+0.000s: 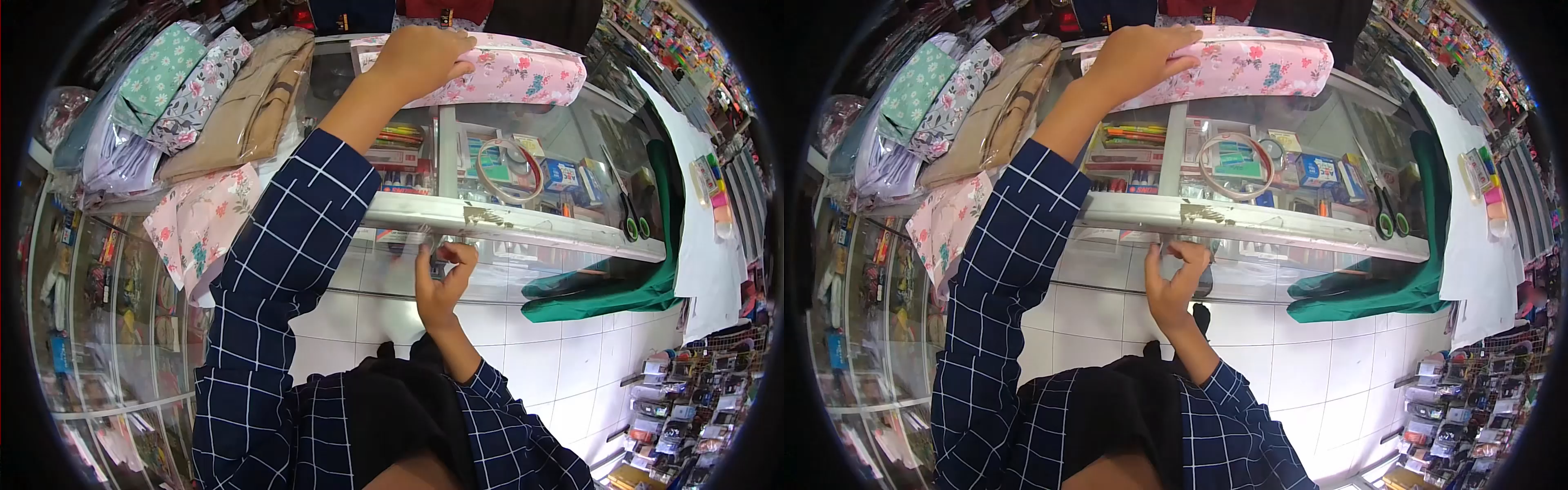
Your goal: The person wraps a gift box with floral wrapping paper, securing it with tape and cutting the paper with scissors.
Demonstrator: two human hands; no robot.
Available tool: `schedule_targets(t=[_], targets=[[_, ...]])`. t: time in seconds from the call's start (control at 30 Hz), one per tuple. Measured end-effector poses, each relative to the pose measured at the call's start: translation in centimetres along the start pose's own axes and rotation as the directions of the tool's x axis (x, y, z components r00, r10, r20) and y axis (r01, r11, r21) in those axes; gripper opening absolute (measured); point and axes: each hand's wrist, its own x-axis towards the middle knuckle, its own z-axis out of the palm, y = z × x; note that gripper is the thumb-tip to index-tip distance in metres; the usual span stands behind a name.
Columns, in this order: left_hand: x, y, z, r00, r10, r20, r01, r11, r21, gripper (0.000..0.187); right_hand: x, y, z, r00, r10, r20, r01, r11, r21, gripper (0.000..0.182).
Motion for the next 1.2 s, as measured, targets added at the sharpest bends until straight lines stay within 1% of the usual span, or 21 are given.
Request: schedule_targets(t=[0.07,0.17,0.2,0.3,0.37,0.4,0.5,0.53,0.63,0.73,0.83,0.87,0.97,1.0,1.1,1.13,1.2], targets=[[0.4,0.0,0.6,1.0,0.0,-0.013,-0.001,1.0,-0.013,0.038,0.5,0.5,-0.4,0.999,-0.035,-0.018,0.036,0.999,0.013,0.035],[-0.5,-0.1,0.5,0.999,0.002,-0.054,-0.004,1.0,-0.022,0.038,-0.1,-0.7,-1.0,0.999,-0.034,0.013,0.033,0.998,0.059,0.031],[-0.5,0.0,0.3,0.999,-0.006,-0.039,0.005,1.0,-0.019,0.038,-0.2,-0.8,-1.4,0.998,-0.035,0.059,0.031,0.997,0.064,0.032],[-0.4,0.2,0.0,1.0,-0.027,-0.007,0.027,1.0,-0.014,0.038,-0.1,-1.6,-1.7,0.996,0.03,0.087,-0.042,0.988,0.15,0.041],[-0.3,0.0,0.1,0.999,-0.032,-0.008,0.032,0.999,-0.018,0.038,-0.1,-2.4,-2.3,0.976,0.098,0.194,-0.146,0.957,0.252,0.049],[-0.3,-0.1,0.2,1.0,-0.028,-0.015,0.027,0.999,-0.023,0.038,0.1,-2.9,-2.7,0.96,0.127,0.249,-0.201,0.934,0.297,0.054],[-0.3,-0.2,0.5,0.999,-0.026,-0.021,0.025,0.999,-0.032,0.038,1.4,-4.8,-4.3,0.867,0.126,0.482,-0.28,0.924,0.261,0.063],[-0.3,-0.2,0.6,0.999,-0.032,-0.016,0.031,0.999,-0.03,0.038,1.5,-4.6,-4.6,0.841,0.114,0.529,-0.299,0.913,0.278,0.066],[-0.4,-0.3,0.6,0.999,-0.018,-0.034,0.017,0.999,-0.027,0.039,2.1,-5.0,-4.7,0.825,0.111,0.554,-0.315,0.904,0.289,0.071],[-0.5,-0.3,0.5,0.999,-0.017,-0.028,0.016,1.0,-0.018,0.039,3.3,-5.3,-5.4,0.729,0.136,0.671,-0.415,0.868,0.274,0.077],[-0.5,-0.2,0.4,0.999,-0.013,-0.031,0.013,1.0,-0.012,0.039,4.5,-6.1,-6.3,0.663,0.108,0.741,-0.421,0.872,0.25,0.082],[-0.5,-0.2,0.4,0.999,-0.009,-0.036,0.008,1.0,-0.013,0.039,4.8,-6.5,-6.4,0.686,0.101,0.721,-0.42,0.863,0.279,0.079],[-0.5,-0.5,1.0,0.997,0.001,-0.081,-0.002,1.0,-0.012,0.039,4.5,-6.2,-6.7,0.614,0.321,0.721,-0.704,0.637,0.316,0.069],[-0.5,-0.5,1.1,0.997,-0.002,-0.083,0.001,1.0,-0.019,0.039,4.7,-6.8,-6.4,0.607,0.416,0.677,-0.758,0.56,0.335,0.054],[-0.5,-0.5,1.2,0.996,-0.009,-0.088,0.006,1.0,-0.029,0.039,5.9,-6.8,-6.8,0.467,0.467,0.751,-0.851,0.469,0.237,0.043],[-0.6,-0.5,1.3,0.996,-0.008,-0.091,0.006,1.0,-0.028,0.039,5.8,-6.4,-6.7,0.481,0.452,0.751,-0.828,0.516,0.219,0.04],[-0.6,-0.5,1.3,0.996,-0.005,-0.094,0.002,1.0,-0.028,0.039,6.5,-6.5,-6.6,0.433,0.431,0.792,-0.86,0.461,0.219,0.041]])
